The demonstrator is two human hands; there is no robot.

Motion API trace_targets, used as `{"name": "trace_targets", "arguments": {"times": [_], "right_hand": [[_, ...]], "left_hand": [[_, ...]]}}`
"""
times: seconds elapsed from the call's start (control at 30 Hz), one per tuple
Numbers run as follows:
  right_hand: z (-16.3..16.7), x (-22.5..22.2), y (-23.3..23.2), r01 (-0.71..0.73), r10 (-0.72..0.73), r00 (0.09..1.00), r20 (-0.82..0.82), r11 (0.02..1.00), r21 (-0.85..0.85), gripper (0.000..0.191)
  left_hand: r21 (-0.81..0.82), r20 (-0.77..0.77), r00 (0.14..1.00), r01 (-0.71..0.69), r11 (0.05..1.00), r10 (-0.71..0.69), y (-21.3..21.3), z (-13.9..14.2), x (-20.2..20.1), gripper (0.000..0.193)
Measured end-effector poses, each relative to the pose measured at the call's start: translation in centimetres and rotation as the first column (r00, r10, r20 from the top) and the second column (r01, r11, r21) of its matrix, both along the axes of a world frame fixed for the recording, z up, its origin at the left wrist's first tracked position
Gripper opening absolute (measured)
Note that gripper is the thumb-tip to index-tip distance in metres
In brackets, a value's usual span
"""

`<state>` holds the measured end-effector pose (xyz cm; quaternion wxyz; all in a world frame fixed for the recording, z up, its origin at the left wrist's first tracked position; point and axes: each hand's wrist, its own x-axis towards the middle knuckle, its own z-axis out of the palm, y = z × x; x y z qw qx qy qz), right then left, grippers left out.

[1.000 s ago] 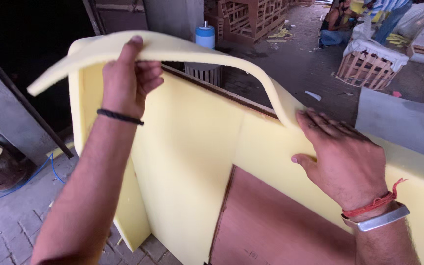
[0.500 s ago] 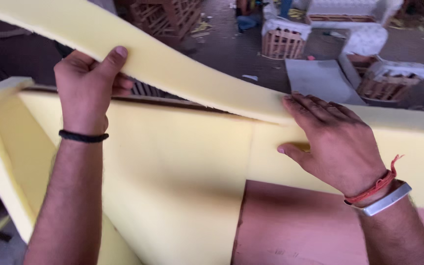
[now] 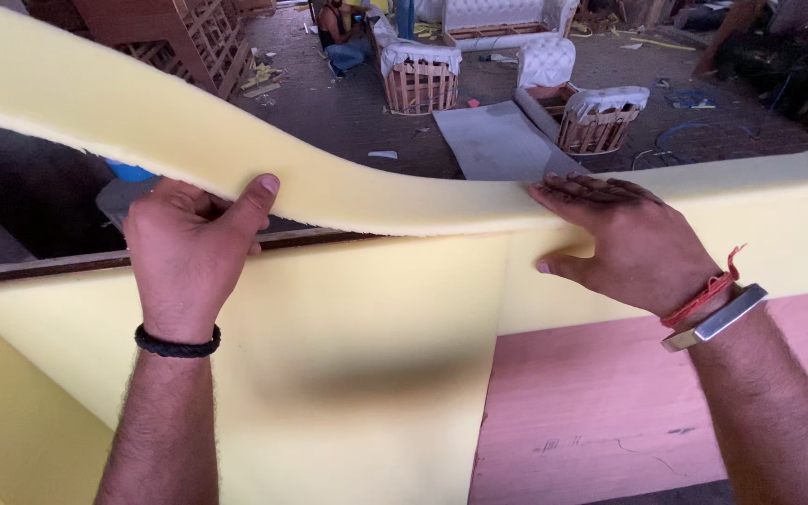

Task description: The person fits a long yellow foam strip along the top edge of a wooden furniture frame, pressing it into place. They measure the foam with a tape measure and steel ruler, cut a foam piece with a hand saw, press the foam onto the frame edge, and dip a small foam piece into a container of adhesive.

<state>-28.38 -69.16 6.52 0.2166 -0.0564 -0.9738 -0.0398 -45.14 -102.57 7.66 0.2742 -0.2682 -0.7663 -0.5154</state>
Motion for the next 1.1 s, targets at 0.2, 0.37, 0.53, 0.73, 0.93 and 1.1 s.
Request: {"name": "trace_targets", "arguments": {"times": [0.2,0.37,0.53,0.73,0.93,1.1], "right_hand": [[-0.6,-1.9,-2.4,-0.127,0.13,0.99,-0.055,0.99,0.053,0.092],[-2.3,-2.8,-2.5,-0.193,0.229,0.957,-0.18,0.961,0.199,0.083],[-1.5,-3.5,-3.1,-0.113,0.123,0.989,-0.087,0.987,0.114,0.083],[-1.7,-6.1,-5.8,-0.353,0.386,0.896,-0.217,0.919,0.179,0.083],[-1.4,-7.0,-6.2,-0.326,0.366,0.908,-0.204,0.923,0.204,0.078],[0.2,-7.8,-7.3,-0.209,0.212,0.976,-0.046,0.976,0.067,0.083]], "left_hand": [[-0.044,-0.009,0.999,-0.048,0.998,0.048,0.1,-0.1,-0.5,0.025],[-0.061,-0.13,0.991,-0.04,0.997,0.031,-0.1,-0.6,-0.9,0.02],[-0.088,-0.157,0.987,-0.058,0.994,0.043,-0.2,-0.9,-1.7,0.021],[-0.092,-0.167,0.985,-0.051,0.994,0.035,-0.3,-1.1,-2.3,0.021],[-0.104,-0.129,0.99,-0.062,0.993,0.048,-0.4,-1.3,-2.7,0.023],[-0.137,-0.126,0.986,-0.13,0.982,0.112,-0.3,-1.2,-3.1,0.031]]}}
